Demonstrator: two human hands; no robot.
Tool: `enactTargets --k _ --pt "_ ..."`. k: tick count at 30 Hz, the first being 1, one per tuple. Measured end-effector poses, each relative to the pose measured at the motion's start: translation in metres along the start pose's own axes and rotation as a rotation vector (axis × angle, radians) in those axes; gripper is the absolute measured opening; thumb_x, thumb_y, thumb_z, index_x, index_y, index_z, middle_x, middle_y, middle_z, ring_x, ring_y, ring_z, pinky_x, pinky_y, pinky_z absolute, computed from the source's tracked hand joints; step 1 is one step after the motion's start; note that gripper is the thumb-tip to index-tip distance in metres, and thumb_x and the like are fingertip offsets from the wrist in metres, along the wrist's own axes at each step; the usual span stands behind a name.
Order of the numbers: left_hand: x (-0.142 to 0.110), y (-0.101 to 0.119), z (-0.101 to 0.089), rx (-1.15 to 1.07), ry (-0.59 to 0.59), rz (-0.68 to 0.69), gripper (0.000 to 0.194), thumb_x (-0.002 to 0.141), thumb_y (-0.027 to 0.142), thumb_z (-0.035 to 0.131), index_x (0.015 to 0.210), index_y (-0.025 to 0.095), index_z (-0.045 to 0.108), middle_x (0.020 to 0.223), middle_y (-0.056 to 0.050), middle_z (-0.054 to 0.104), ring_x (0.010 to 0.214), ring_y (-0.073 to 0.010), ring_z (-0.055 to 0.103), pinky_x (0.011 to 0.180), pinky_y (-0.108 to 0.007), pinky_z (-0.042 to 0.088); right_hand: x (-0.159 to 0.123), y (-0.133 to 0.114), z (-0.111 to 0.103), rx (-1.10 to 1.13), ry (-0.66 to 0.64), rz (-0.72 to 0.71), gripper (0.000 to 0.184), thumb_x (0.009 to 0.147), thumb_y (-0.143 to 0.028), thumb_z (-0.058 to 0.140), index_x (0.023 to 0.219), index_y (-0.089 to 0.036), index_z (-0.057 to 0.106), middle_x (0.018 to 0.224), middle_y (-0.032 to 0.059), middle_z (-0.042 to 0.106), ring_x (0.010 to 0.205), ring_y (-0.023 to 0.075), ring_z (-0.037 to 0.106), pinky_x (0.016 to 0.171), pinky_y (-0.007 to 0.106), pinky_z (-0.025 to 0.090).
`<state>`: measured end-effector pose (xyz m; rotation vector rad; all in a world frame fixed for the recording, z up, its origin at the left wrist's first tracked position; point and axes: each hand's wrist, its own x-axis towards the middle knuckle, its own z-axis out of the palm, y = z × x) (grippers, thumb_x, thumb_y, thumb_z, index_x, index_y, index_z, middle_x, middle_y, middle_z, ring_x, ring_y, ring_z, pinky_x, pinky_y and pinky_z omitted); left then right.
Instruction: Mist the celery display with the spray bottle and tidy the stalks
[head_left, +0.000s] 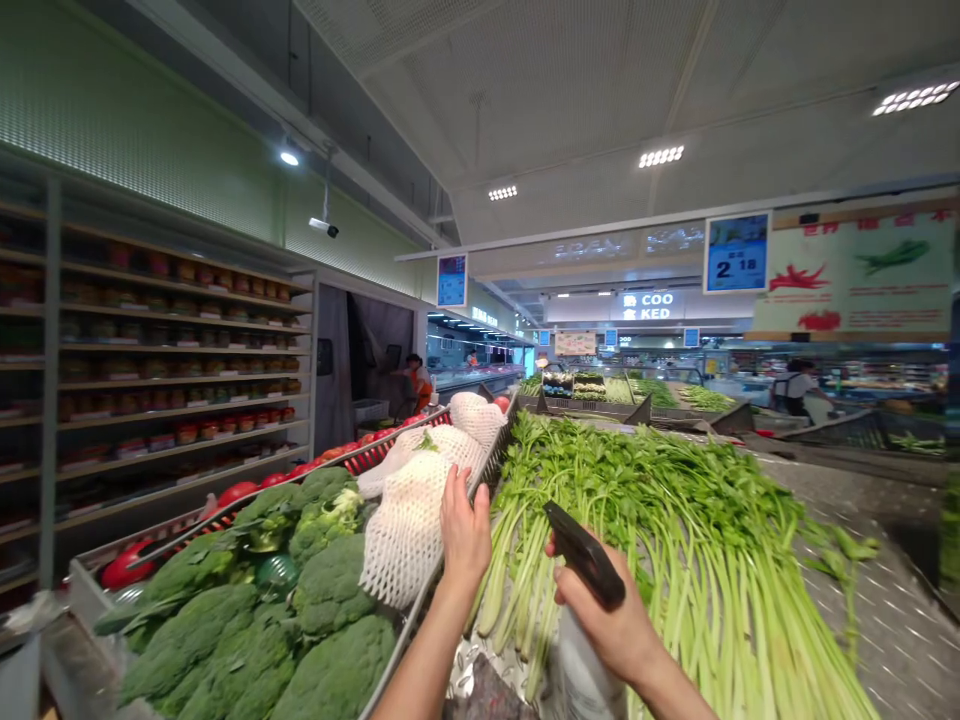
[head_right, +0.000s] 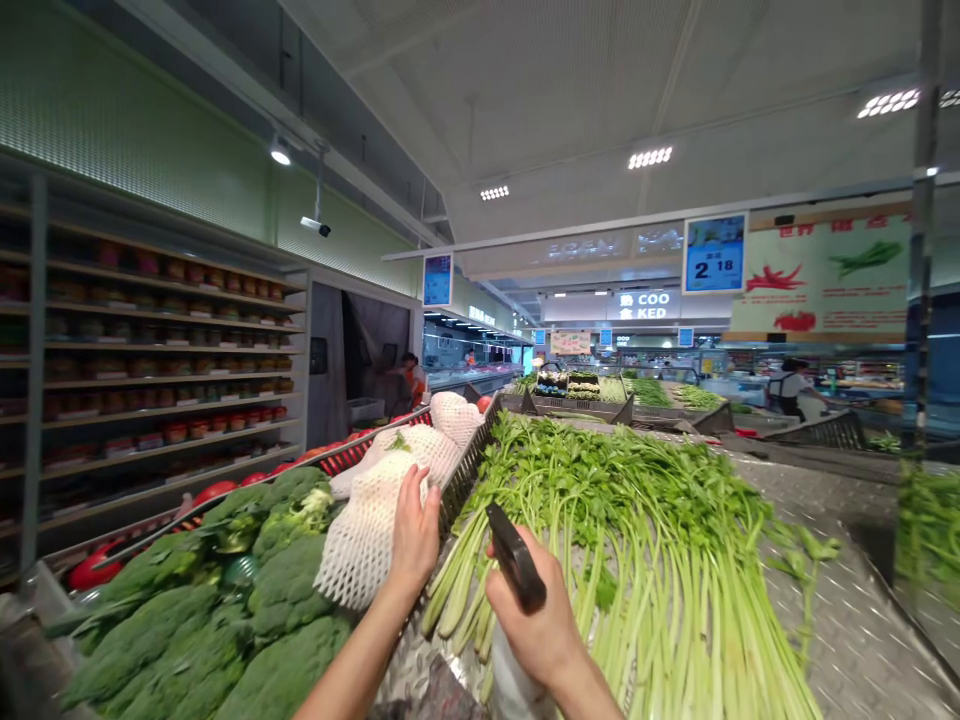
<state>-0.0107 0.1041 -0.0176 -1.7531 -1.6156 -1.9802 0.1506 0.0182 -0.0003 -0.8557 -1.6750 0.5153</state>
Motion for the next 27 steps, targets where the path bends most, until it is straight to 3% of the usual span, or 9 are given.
enactTargets --k 4,12,20,24,27 --pt "0.005 0.003 0.006 -0.048 -0.005 0.010 0.044 0.080 0.037 0.031 0.114 0.011 0.042 0.129 -0.014 0.034 0.122 -0.0216 0.027 0.101 -0.041 0.021 -0.009 -0.011 -0.010 0.010 0.085 -0.008 0.020 0.067 -0.030 0.047 0.080 -0.017 0.054 0.062 -0.0004 0.055 0.052 0.0139 0.051 0.053 0.025 0.042" --pt "0.012 0.011 0.019 -0.085 -0.035 0.024 0.043 0.081 0.037 0.031 0.114 0.012 0.042 0.130 -0.014 0.033 0.122 -0.0215 0.026 0.101 -0.042 0.021 -0.019 -0.001 -0.070 -0.090 0.363 0.152 0.025 0.066 -0.039 0.052 0.078 -0.019 0.059 0.062 0.0004 0.059 0.058 0.0172 0.056 0.056 0.025 0.043" --pt "0.007 0.022 0.037 -0.113 -0.120 0.033 0.043 0.081 0.037 0.029 0.114 0.012 0.041 0.130 -0.014 0.033 0.122 -0.0204 0.027 0.101 -0.040 0.021 -0.032 0.013 -0.078 -0.263 0.459 0.105 0.026 0.066 -0.036 0.053 0.084 -0.018 0.056 0.062 -0.0016 0.057 0.053 0.0145 0.053 0.053 0.024 0.042" --pt "0.000 0.026 0.046 -0.159 -0.137 0.035 0.042 0.081 0.037 0.029 0.113 0.012 0.041 0.129 -0.014 0.033 0.121 -0.0209 0.028 0.100 -0.041 0.022 -0.036 0.010 -0.090 -0.171 0.551 0.178 0.027 0.064 -0.037 0.055 0.083 -0.018 0.058 0.065 0.0007 0.059 0.056 0.0161 0.055 0.053 0.024 0.045" --pt "-0.006 0.034 0.048 -0.169 -0.136 0.027 0.041 0.081 0.037 0.030 0.113 0.014 0.042 0.130 -0.013 0.034 0.121 -0.0209 0.028 0.100 -0.042 0.022 -0.038 0.010 -0.098 -0.075 0.528 0.197 0.028 0.064 -0.038 0.056 0.083 -0.018 0.059 0.068 0.0016 0.060 0.057 0.0165 0.056 0.056 0.026 0.046"
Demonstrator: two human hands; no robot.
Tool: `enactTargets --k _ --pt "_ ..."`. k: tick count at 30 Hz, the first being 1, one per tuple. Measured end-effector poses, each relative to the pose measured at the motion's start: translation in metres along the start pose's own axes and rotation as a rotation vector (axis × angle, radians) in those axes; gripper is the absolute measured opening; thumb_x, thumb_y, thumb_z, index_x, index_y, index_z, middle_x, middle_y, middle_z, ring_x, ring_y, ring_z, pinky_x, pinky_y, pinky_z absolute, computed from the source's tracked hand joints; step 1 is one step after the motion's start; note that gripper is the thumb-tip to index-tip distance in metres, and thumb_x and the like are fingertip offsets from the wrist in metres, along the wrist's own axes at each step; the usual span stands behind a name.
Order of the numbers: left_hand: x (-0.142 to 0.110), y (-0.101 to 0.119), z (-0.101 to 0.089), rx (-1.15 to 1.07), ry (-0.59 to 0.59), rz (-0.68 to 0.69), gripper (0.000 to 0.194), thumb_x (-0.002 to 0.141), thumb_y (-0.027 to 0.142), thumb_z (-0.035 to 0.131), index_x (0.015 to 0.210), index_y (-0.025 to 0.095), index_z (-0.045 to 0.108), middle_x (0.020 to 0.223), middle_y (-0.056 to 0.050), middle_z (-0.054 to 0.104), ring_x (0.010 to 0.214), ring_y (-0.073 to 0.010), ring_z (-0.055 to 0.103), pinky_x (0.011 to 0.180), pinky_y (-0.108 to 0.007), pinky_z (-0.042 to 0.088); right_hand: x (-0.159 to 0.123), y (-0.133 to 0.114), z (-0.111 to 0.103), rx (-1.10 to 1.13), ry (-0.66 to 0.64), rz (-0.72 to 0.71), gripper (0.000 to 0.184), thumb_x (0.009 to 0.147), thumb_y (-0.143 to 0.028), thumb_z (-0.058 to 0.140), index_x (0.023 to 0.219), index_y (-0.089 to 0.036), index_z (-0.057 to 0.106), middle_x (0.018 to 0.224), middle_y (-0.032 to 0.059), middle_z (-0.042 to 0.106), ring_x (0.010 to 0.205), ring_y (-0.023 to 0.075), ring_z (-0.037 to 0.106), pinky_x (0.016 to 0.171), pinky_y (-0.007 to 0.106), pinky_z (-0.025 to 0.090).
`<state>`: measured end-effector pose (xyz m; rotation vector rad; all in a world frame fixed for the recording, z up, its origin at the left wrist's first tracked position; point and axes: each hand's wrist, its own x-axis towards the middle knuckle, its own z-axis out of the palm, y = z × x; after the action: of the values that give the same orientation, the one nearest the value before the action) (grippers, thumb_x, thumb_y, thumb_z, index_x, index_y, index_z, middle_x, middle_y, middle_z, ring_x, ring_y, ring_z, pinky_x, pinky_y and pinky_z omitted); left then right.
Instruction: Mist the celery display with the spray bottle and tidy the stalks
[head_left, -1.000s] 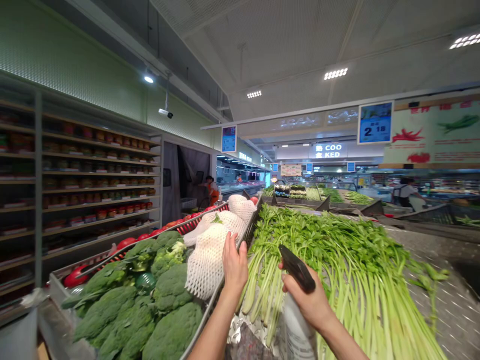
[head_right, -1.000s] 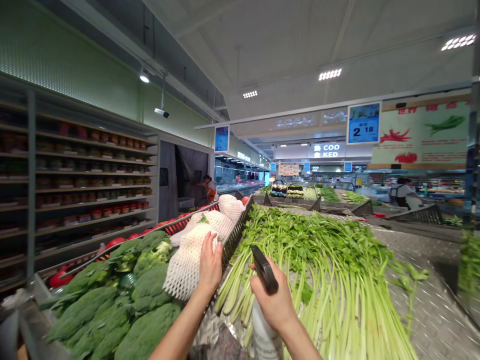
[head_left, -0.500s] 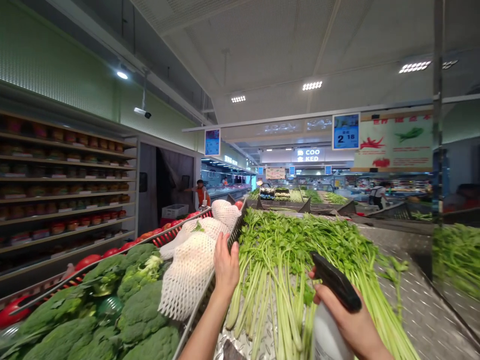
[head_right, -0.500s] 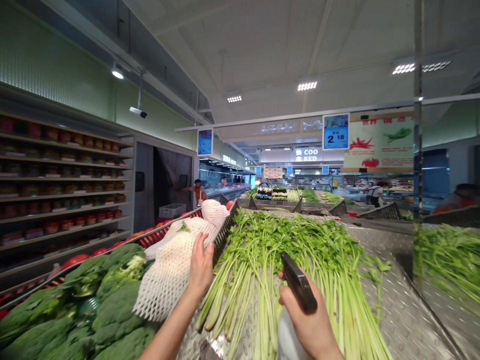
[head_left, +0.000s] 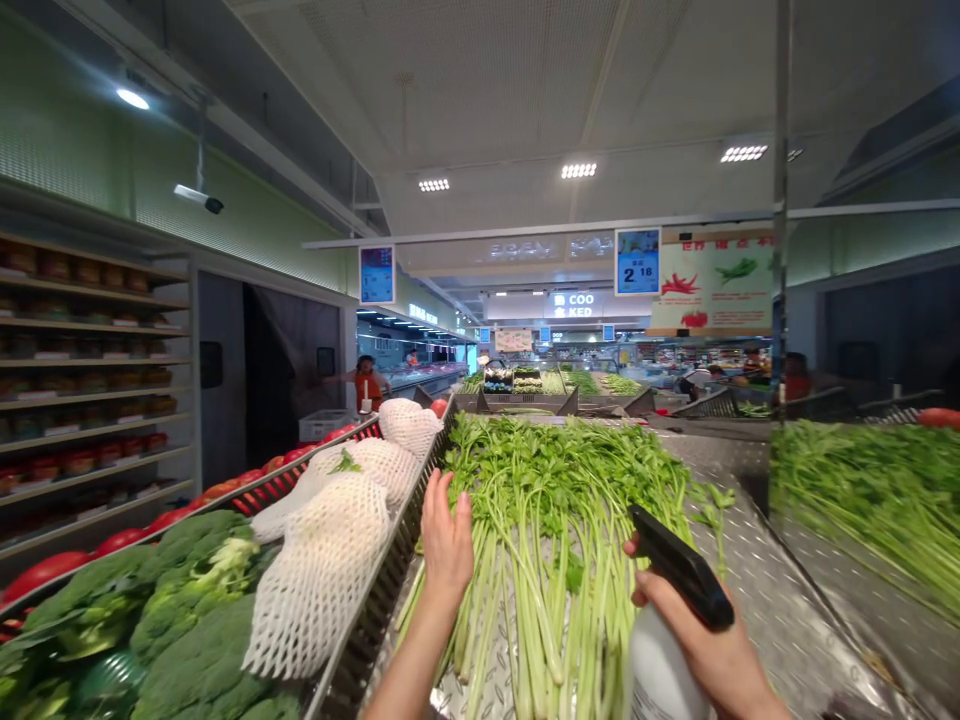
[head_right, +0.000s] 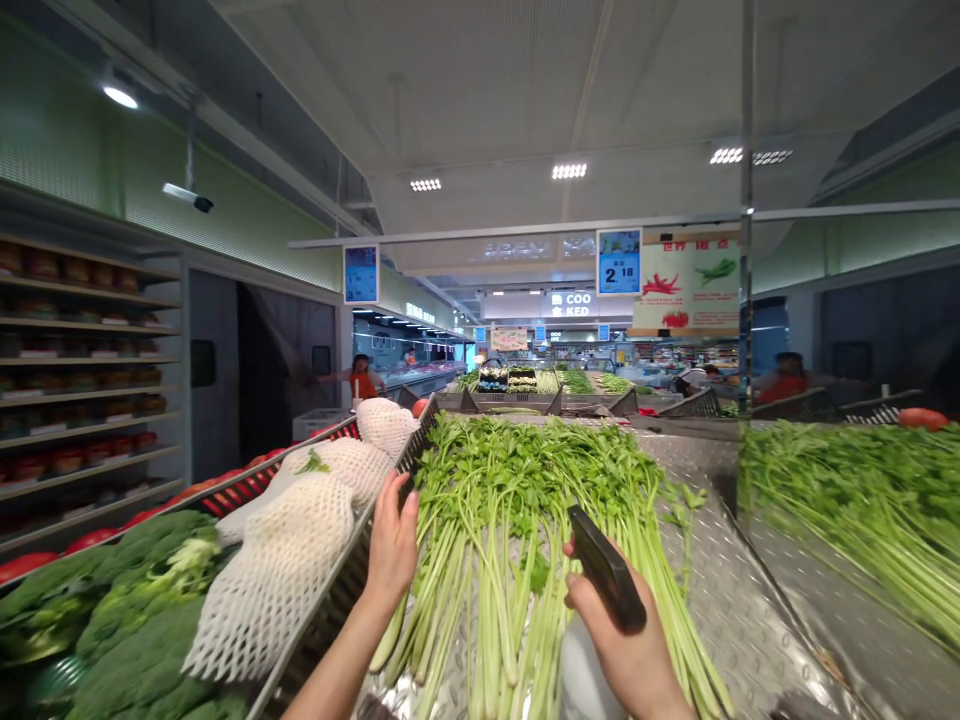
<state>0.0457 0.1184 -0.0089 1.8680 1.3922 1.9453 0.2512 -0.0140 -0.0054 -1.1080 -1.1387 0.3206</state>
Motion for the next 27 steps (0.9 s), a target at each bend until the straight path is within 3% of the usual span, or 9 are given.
enactTargets --k 7,16,20,23,27 --pt "-0.014 0.025 -0.010 0.084 0.067 0.023 0.040 0.080 0.036 0.032 0.112 0.014 0.043 0.129 -0.013 0.034 0.121 -0.0212 0.028 0.100 -0.043 0.022 0.000 0.019 -0.010 0.110 -0.156 0.011 0.030 0.062 -0.039 0.057 0.082 -0.017 0.061 0.073 0.0033 0.063 0.058 0.0171 0.057 0.060 0.029 0.047" --pt "-0.061 0.026 -0.019 0.260 0.089 -0.080 0.042 0.081 0.037 0.031 0.113 0.012 0.043 0.129 -0.014 0.034 0.121 -0.0217 0.029 0.100 -0.043 0.023 0.006 0.042 -0.037 0.261 -0.248 0.049 0.030 0.063 -0.042 0.056 0.081 -0.018 0.061 0.085 0.0055 0.064 0.053 0.0158 0.057 0.053 0.026 0.048" --pt "-0.051 0.033 -0.029 0.253 0.150 -0.048 0.041 0.080 0.036 0.033 0.112 0.013 0.044 0.130 -0.014 0.034 0.122 -0.0219 0.027 0.100 -0.044 0.023 0.018 0.042 -0.044 0.214 -0.226 0.056 0.029 0.060 -0.039 0.060 0.079 -0.018 0.063 0.070 0.0027 0.064 0.056 0.0171 0.058 0.057 0.026 0.049" --pt "-0.035 0.041 -0.036 0.217 0.180 0.007 0.041 0.080 0.035 0.034 0.114 0.014 0.043 0.130 -0.013 0.034 0.122 -0.0209 0.028 0.100 -0.042 0.022 0.032 0.028 -0.054 0.165 -0.146 0.023 0.032 0.059 -0.040 0.062 0.082 -0.018 0.064 0.072 0.0029 0.065 0.064 0.0185 0.060 0.061 0.024 0.049" --pt "-0.020 0.044 -0.044 0.178 0.193 0.036 0.041 0.080 0.035 0.034 0.115 0.014 0.042 0.131 -0.012 0.033 0.122 -0.0200 0.027 0.101 -0.041 0.021 0.052 0.005 -0.066 0.052 -0.152 -0.083 0.031 0.054 -0.043 0.064 0.075 -0.021 0.066 0.074 0.0040 0.065 0.064 0.0217 0.061 0.060 0.028 0.051"
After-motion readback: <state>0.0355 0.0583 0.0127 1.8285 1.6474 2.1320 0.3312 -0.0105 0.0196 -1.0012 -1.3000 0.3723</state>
